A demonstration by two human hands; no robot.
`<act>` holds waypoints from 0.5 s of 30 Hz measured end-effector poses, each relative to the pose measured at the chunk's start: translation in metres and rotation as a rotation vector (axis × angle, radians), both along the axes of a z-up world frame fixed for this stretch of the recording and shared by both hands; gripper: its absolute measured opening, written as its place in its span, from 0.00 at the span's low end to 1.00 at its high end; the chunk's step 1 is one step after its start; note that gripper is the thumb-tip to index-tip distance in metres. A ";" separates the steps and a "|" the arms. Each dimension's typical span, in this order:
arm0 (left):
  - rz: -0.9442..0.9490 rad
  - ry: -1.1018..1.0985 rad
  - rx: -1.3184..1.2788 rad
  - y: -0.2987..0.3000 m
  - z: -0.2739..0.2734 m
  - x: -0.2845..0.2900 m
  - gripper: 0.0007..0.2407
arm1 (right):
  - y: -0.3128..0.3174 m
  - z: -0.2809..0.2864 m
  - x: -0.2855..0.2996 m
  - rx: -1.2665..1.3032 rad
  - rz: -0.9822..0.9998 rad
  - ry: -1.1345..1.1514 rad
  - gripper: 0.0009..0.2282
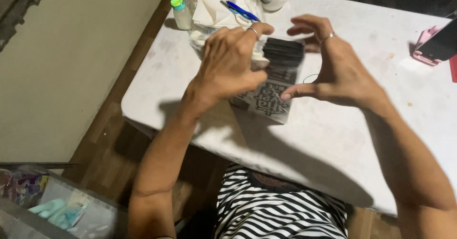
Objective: Manually packaging printed materials into plastic sleeves, involving folding paper, cutting with scissors, and organizing items.
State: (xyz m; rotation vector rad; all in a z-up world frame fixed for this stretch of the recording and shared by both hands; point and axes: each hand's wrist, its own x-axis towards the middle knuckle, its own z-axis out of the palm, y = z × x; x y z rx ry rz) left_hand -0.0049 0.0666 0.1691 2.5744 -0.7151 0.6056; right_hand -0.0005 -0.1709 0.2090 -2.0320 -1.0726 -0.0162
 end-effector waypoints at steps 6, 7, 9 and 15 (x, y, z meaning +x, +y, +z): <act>-0.018 0.118 -0.102 0.016 0.018 0.002 0.20 | -0.002 -0.104 0.017 0.207 -0.033 0.233 0.17; -0.016 0.121 -0.100 0.020 0.023 -0.003 0.20 | -0.004 -0.101 0.022 0.209 -0.032 0.237 0.17; -0.336 0.248 -0.355 0.028 0.034 -0.010 0.21 | -0.007 -0.095 0.034 0.377 0.200 0.492 0.16; -0.200 0.516 -0.733 0.033 0.018 -0.012 0.18 | -0.011 -0.071 0.043 0.278 0.379 0.744 0.20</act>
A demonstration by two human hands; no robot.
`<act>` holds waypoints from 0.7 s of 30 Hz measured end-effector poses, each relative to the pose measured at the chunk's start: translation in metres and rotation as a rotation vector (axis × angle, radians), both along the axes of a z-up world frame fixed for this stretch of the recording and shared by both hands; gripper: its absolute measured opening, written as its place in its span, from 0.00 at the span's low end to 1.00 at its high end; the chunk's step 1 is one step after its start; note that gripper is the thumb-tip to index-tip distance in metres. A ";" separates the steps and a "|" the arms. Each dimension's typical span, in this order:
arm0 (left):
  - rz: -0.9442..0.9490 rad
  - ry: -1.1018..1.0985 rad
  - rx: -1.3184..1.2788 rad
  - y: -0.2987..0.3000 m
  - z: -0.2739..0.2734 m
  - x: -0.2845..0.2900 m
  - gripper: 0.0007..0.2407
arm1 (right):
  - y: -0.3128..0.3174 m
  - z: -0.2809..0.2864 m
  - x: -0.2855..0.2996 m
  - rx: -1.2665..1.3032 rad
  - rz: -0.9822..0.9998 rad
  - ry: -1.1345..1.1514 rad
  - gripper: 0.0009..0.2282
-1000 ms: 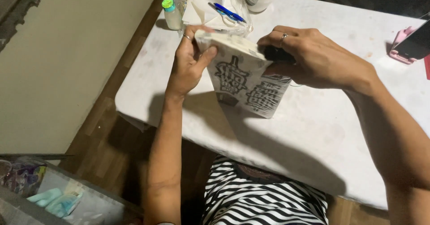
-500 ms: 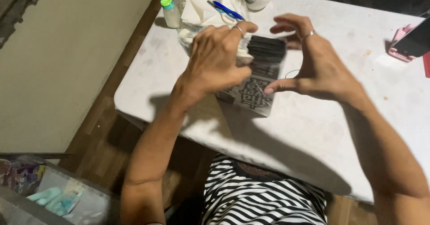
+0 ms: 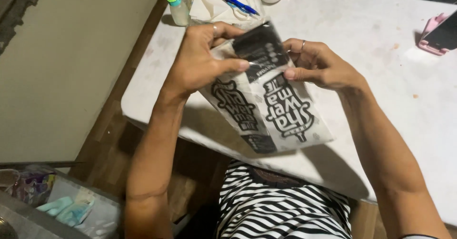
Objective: Manually packaging printed materials into plastic sleeves, involving folding paper, cutting with scissors, and organizing items.
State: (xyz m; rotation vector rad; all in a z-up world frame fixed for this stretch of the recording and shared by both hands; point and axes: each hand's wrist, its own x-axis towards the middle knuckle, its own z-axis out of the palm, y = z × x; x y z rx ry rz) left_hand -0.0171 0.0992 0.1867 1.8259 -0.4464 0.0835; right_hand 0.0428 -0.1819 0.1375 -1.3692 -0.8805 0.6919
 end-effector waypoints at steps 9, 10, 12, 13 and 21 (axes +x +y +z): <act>0.658 0.498 -0.447 0.086 -0.117 0.014 0.19 | -0.051 -0.095 -0.032 -0.206 -0.402 0.355 0.26; 0.658 0.506 -0.444 0.084 -0.128 0.007 0.19 | -0.045 -0.107 -0.039 -0.208 -0.404 0.364 0.26; 0.786 0.641 -0.669 0.081 -0.145 -0.001 0.17 | -0.031 -0.128 -0.048 -0.076 -0.542 0.445 0.23; 0.783 0.643 -0.667 0.081 -0.159 -0.003 0.17 | -0.028 -0.146 -0.041 -0.075 -0.545 0.446 0.23; 0.654 0.331 -0.706 0.051 -0.200 -0.019 0.18 | 0.033 -0.122 -0.051 -0.061 -0.842 0.307 0.17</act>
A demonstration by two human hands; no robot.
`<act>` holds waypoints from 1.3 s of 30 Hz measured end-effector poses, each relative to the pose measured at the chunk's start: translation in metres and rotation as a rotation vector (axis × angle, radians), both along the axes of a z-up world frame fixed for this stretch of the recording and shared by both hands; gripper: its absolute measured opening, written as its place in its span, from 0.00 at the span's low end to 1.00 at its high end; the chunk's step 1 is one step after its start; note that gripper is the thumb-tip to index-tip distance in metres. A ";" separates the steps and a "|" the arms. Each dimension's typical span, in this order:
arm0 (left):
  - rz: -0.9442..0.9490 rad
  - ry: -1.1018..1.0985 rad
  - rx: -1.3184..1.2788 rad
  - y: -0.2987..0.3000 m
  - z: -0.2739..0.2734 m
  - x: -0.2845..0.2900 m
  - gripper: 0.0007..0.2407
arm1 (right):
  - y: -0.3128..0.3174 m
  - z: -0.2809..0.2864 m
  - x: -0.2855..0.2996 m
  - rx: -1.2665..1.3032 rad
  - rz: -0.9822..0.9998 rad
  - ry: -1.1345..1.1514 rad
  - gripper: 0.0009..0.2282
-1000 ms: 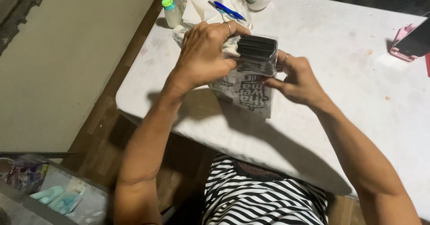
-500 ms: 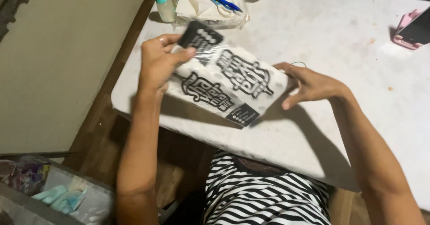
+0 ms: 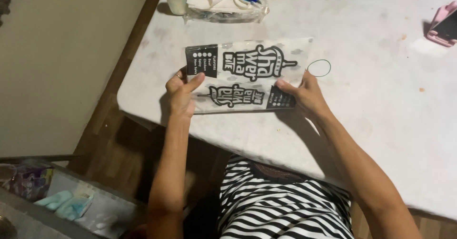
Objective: Manually packaging printed materials into plastic sleeves, involving folding paper, cutting with scissors, and organizing items.
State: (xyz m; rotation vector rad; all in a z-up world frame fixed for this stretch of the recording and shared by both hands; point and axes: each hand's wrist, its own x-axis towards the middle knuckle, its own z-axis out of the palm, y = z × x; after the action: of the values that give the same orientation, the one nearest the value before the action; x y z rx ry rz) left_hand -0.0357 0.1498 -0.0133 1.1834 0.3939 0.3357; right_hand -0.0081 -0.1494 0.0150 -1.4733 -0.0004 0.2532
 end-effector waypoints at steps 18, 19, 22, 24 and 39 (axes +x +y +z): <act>0.043 0.072 -0.098 -0.010 -0.026 -0.004 0.17 | -0.029 -0.005 0.003 -0.245 0.037 -0.101 0.32; 0.041 0.070 -0.098 -0.017 -0.008 -0.009 0.17 | -0.027 0.004 -0.002 -0.245 0.034 -0.103 0.32; 0.007 0.185 -0.254 -0.026 0.034 -0.021 0.17 | -0.024 0.025 -0.014 -0.161 -0.007 -0.028 0.37; -0.109 0.069 0.041 -0.022 0.046 -0.027 0.27 | -0.027 0.034 -0.020 0.015 0.080 -0.132 0.44; -0.858 -0.349 -0.477 0.010 0.064 -0.057 0.40 | -0.088 0.056 -0.033 -0.410 -0.015 -0.675 0.17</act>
State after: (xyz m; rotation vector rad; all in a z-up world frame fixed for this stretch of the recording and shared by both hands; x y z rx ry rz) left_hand -0.0926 0.1603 0.0505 0.7120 -0.3389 -0.2915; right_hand -0.0410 -0.2369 0.0711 -1.9048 -0.5066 -0.2829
